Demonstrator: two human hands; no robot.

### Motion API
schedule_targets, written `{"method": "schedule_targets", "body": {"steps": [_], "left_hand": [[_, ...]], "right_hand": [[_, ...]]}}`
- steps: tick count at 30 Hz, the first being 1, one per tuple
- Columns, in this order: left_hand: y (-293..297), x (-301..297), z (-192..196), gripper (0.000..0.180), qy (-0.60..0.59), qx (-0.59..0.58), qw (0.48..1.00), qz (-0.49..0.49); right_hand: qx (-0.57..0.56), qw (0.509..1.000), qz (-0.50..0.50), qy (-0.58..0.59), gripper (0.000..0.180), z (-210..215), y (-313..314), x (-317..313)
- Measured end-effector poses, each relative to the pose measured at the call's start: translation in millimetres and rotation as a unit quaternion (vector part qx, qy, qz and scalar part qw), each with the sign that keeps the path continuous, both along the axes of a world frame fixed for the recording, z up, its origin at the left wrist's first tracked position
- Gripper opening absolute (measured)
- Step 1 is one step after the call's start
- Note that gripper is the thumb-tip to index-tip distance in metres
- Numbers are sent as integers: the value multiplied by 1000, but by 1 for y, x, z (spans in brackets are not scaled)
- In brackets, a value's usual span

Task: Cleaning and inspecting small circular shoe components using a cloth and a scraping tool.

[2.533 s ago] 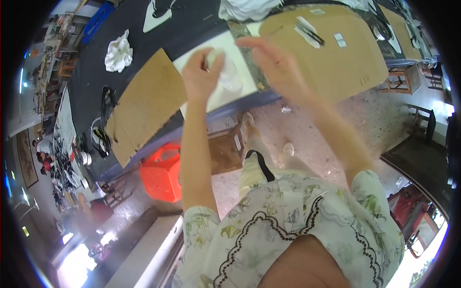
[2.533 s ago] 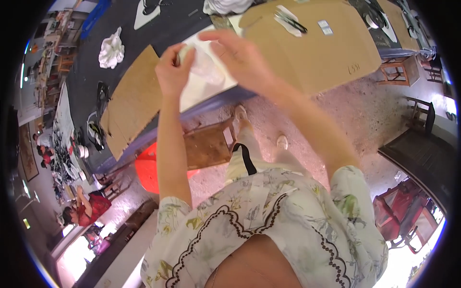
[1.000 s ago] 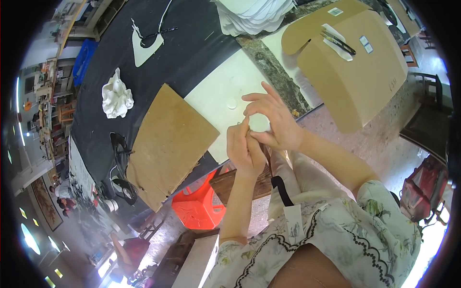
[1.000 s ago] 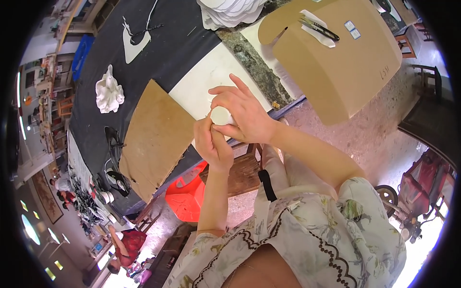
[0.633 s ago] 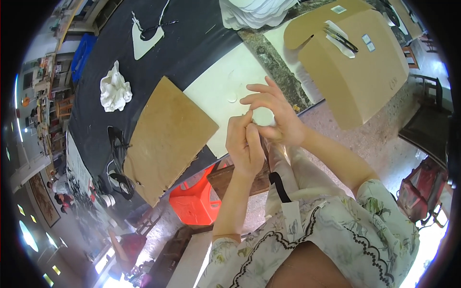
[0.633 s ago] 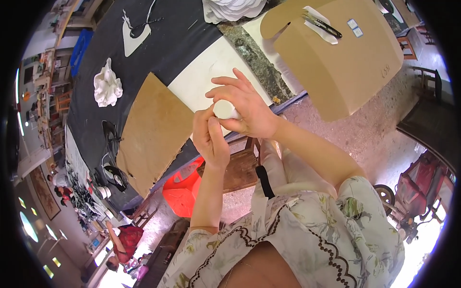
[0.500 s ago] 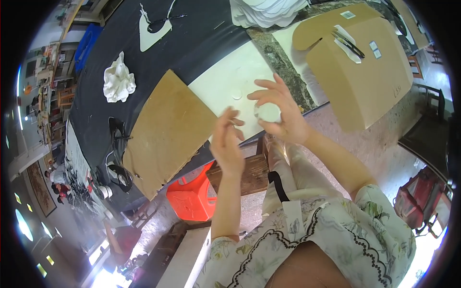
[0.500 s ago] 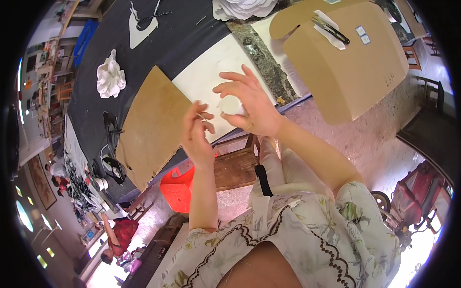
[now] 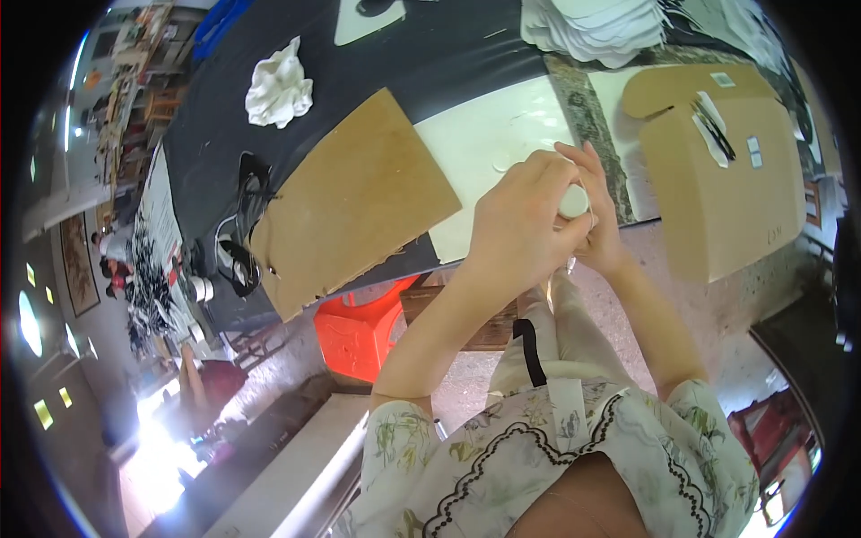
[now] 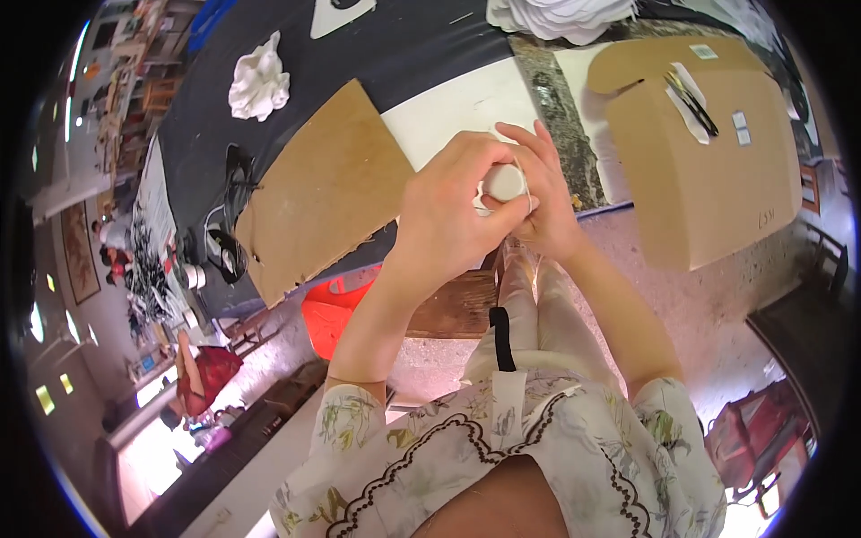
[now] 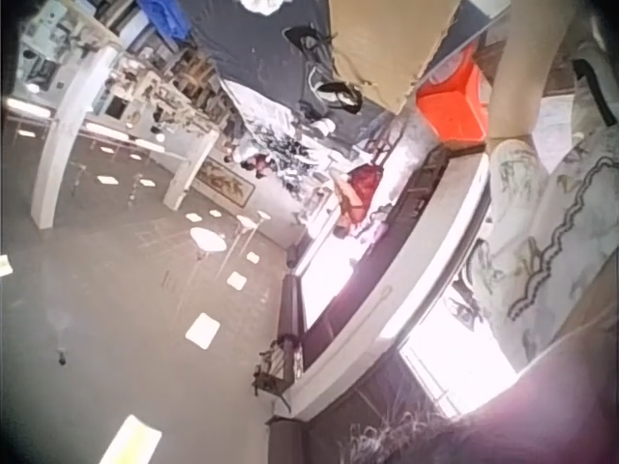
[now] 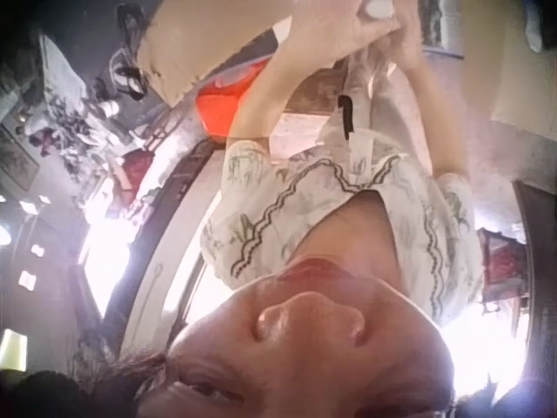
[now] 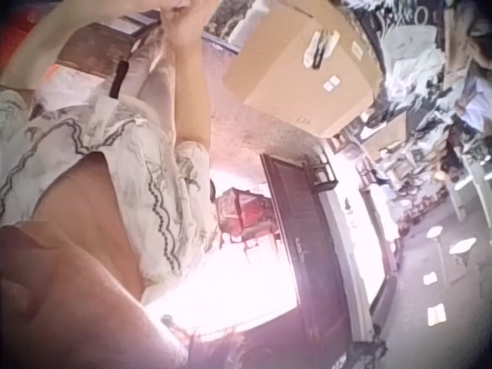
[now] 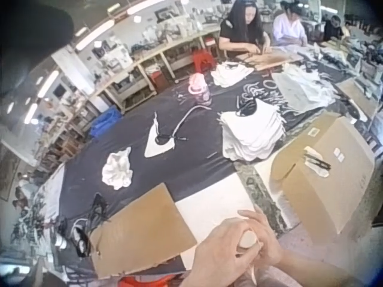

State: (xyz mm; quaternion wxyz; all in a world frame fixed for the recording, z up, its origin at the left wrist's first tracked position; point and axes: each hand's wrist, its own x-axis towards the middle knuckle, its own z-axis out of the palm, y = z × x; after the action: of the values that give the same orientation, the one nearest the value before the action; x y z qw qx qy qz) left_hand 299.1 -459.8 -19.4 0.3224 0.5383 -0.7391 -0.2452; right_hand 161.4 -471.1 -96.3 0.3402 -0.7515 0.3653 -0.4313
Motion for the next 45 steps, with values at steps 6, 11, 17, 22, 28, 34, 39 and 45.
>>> {"method": "schedule_targets", "body": {"steps": [6, 11, 17, 22, 28, 34, 39, 45], "left_hand": [[5, 13, -10, 37, 31, 82, 996, 23], [8, 24, -25, 43, 106, 152, 983, 3], [6, 71, -41, 19, 114, 145, 982, -30], [-16, 51, -20, 7, 177, 224, 958, 33], [-17, 38, -39, 5, 280, 292, 914, -29], [-16, 36, -42, 7, 331, 315, 888, -49], [-11, 32, -41, 6, 323, 290, 901, -7], [-9, 80, -49, 13, 241, 353, 901, -66]], "right_hand": [[-24, 1000, -12, 6, 45, -7, -2, 13], [-1, 1000, 0, 9, 39, -6, -5, 1], [8, 1000, -29, 8, 30, -4, -13, -15], [0, 1000, -27, 12, 37, -6, -8, -13], [6, 1000, -16, 5, 42, -9, -5, -8], [17, 999, -4, -38, 44, -7, -2, -8], [4, 998, -41, -47, 40, -13, -2, 0], [2, 998, -38, -41, 36, -12, 2, 3]]}}
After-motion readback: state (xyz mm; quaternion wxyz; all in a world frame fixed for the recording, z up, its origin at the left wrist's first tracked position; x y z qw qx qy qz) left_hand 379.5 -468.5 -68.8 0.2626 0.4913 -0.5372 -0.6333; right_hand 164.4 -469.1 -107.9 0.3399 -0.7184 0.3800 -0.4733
